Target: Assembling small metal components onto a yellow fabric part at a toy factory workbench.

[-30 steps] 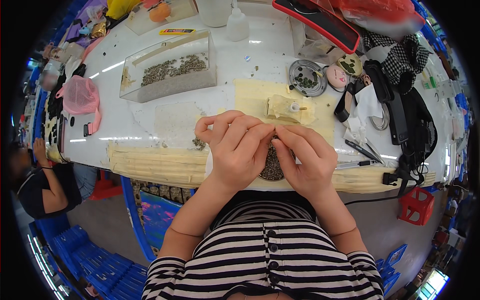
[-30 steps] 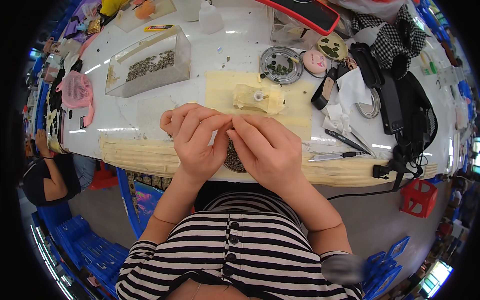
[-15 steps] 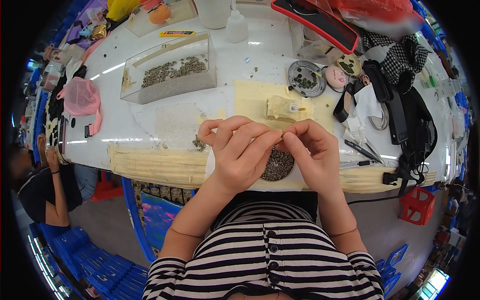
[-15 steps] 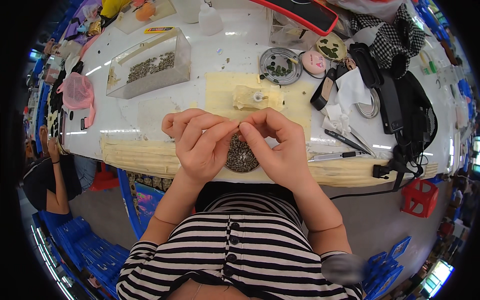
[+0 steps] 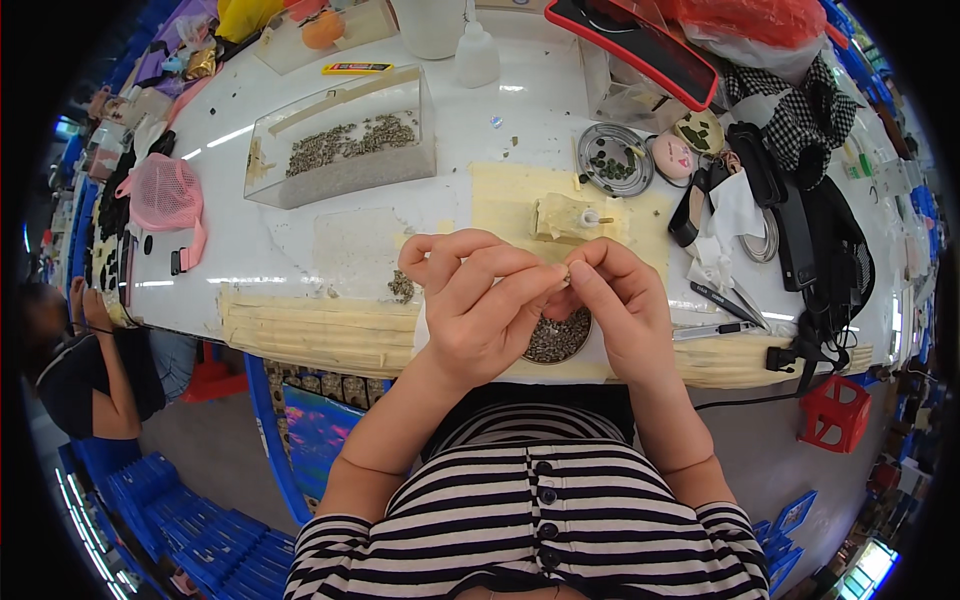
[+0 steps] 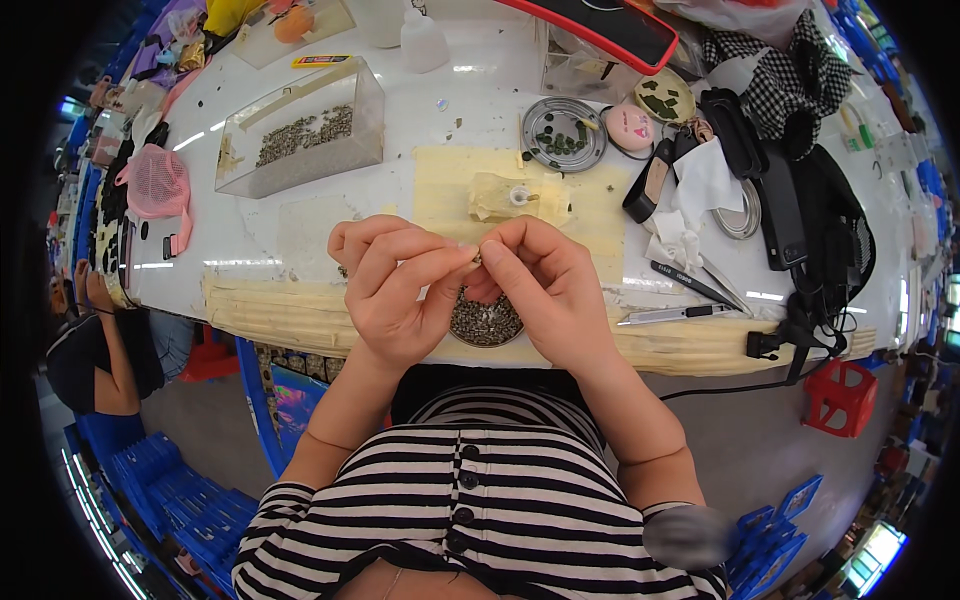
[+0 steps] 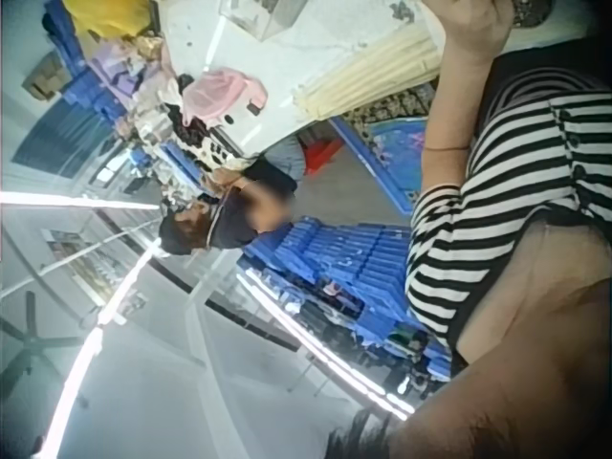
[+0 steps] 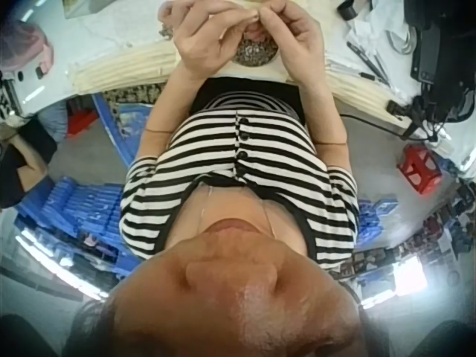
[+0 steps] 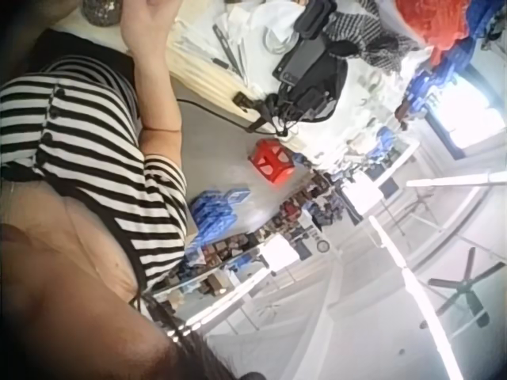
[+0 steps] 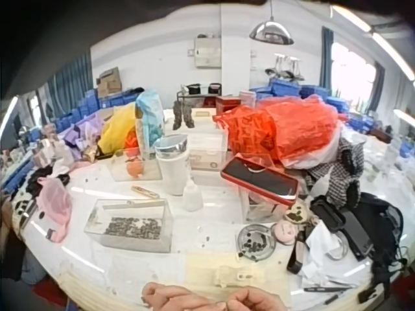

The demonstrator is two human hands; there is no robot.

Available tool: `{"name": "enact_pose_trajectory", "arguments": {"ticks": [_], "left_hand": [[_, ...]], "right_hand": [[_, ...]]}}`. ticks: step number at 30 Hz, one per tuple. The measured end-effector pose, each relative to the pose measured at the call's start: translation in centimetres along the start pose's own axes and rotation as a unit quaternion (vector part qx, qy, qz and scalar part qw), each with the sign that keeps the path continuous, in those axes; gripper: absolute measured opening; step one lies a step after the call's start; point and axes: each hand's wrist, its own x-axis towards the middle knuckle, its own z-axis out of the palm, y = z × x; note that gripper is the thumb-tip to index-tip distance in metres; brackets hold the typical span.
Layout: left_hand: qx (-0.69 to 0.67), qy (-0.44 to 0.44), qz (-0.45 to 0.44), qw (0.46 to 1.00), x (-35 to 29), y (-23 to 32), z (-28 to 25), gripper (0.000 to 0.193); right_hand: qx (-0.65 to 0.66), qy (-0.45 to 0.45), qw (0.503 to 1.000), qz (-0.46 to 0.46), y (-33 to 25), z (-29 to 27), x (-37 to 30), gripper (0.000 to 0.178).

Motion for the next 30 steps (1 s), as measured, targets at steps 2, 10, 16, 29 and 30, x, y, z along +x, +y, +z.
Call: {"name": "enact_pose_trajectory", "arguments": {"ticks": [2,10,16,29,30], "left_hand": [[0.014,0.004,0.003,1.000,0.0,0.0,0.1,0.023],[0.057,0.012,-0.008,0.998,0.0,-0.1,0.6,0.022],[0.105,-0.026,-0.034,0.994,0.0,-0.2,0.5,0.019],[0.079,0.019,0.021,0.996,-0.1,0.0,0.7,0.023],[0.075,0.020,0.024,0.997,-0.1,0.1,0.7,0.024]], "right_hand": [[-0.024,0.019,0.999,-0.030,0.2,0.3,0.0,0.012],[-0.330,0.087,0.910,-0.236,0.6,0.8,0.1,0.006],[-0.520,0.088,0.768,-0.363,0.7,1.2,0.8,0.014],[-0.229,0.064,0.966,-0.103,-0.5,0.3,0.4,0.010],[-0.213,0.060,0.971,-0.095,-0.5,0.4,0.3,0.010]]}}
